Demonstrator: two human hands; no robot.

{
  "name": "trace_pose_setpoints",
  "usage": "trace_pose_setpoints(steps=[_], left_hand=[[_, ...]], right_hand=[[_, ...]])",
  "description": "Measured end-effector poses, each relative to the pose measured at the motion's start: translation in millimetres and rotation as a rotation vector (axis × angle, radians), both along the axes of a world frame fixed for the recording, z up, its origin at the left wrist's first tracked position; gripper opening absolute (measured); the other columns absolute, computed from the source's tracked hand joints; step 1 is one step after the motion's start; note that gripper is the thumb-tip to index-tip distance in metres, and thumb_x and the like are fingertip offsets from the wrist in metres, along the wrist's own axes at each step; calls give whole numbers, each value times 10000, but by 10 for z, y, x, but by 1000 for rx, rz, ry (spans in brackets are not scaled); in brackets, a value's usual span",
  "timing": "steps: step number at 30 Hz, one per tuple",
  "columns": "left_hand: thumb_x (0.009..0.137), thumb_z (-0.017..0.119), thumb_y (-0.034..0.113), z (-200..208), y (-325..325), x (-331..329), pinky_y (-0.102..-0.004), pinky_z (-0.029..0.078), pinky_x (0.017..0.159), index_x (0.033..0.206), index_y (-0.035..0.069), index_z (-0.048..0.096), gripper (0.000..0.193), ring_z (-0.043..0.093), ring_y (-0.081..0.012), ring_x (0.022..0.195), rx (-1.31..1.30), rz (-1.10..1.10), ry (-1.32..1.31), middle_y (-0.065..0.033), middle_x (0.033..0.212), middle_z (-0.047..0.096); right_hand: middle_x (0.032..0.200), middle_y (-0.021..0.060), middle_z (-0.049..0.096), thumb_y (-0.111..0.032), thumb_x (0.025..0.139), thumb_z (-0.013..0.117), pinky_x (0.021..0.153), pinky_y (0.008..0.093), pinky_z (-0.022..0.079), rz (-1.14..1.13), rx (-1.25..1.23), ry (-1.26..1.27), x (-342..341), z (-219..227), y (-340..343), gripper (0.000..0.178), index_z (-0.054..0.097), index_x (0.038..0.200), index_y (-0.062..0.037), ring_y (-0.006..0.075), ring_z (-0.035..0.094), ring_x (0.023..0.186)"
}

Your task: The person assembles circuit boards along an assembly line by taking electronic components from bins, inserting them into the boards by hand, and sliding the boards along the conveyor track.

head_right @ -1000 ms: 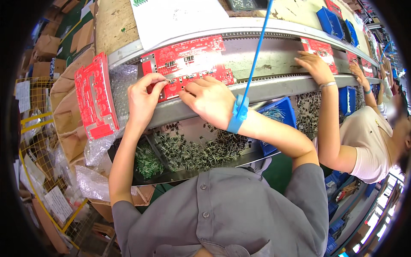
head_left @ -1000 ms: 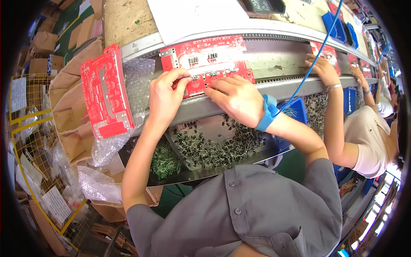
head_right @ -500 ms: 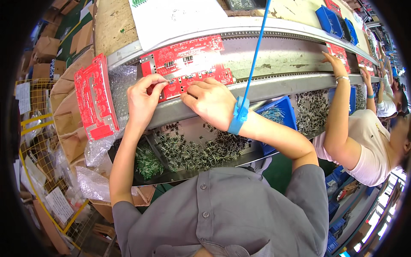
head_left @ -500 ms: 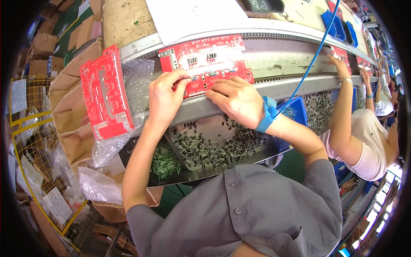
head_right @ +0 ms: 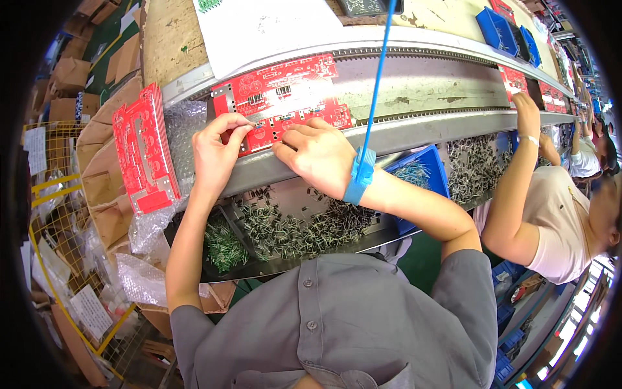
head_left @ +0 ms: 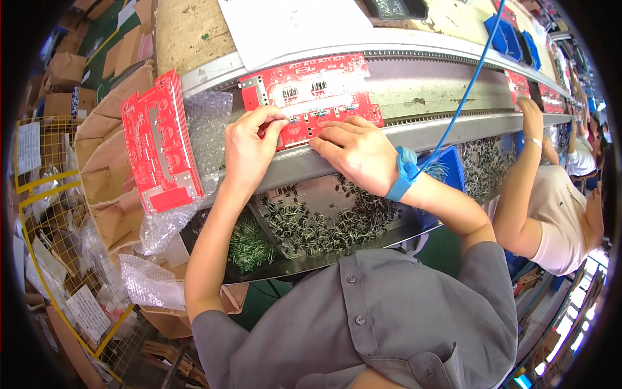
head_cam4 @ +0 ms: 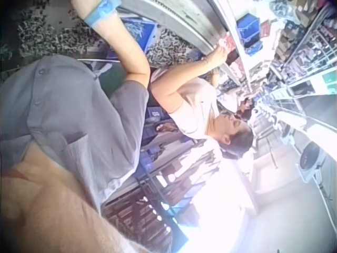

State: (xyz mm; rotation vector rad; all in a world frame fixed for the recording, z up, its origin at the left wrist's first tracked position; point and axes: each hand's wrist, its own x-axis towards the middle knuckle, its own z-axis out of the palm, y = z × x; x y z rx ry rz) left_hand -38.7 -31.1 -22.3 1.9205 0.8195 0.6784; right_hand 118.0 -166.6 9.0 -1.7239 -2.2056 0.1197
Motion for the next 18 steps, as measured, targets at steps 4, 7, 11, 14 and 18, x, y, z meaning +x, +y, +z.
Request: trace_pose_setpoints(steps=[4, 7, 11, 14, 18], left_hand=[[775, 686, 19, 0, -2, 1, -282, 503, 602, 848, 4, 671, 76, 657, -174, 657, 33, 7, 13, -115, 751, 668], [778, 684, 20, 12, -10, 0, -286, 505, 599, 850, 5, 672, 74, 654, -178, 648, 39, 4, 21, -116, 756, 669], [768, 689, 19, 13, -18, -2, -302, 510, 623, 839, 12, 673, 73, 654, -215, 675, 85, -2, 39, -115, 751, 665], [752, 698, 32, -17, -8, -6, -338, 508, 660, 821, 21, 673, 74, 638, -259, 734, 364, -69, -16, -105, 785, 647], [748, 700, 54, 14, -30, 6, -381, 490, 682, 805, 27, 670, 69, 603, -281, 776, 386, -110, 108, -93, 850, 593]], right_hand=[[978, 86, 640, -101, 704, 622, 814, 329, 469, -2, 5, 2, -3, -4, -2, 300, 629, 997, -38, 217, 628, 938], [974, 85, 640, -99, 700, 622, 814, 328, 469, -4, 3, -3, 1, -4, 1, 305, 629, 998, -37, 215, 629, 931], [980, 89, 643, -106, 702, 616, 829, 329, 466, -6, -3, -3, -9, -6, 7, 306, 630, 1001, -39, 215, 628, 944], [934, 74, 625, -124, 698, 602, 792, 325, 461, 1, 38, -43, -66, -8, 19, 304, 632, 990, -45, 209, 610, 916], [835, 47, 548, -150, 682, 575, 699, 316, 430, 18, 129, -62, -254, -91, 127, 284, 631, 945, -58, 199, 550, 835]])
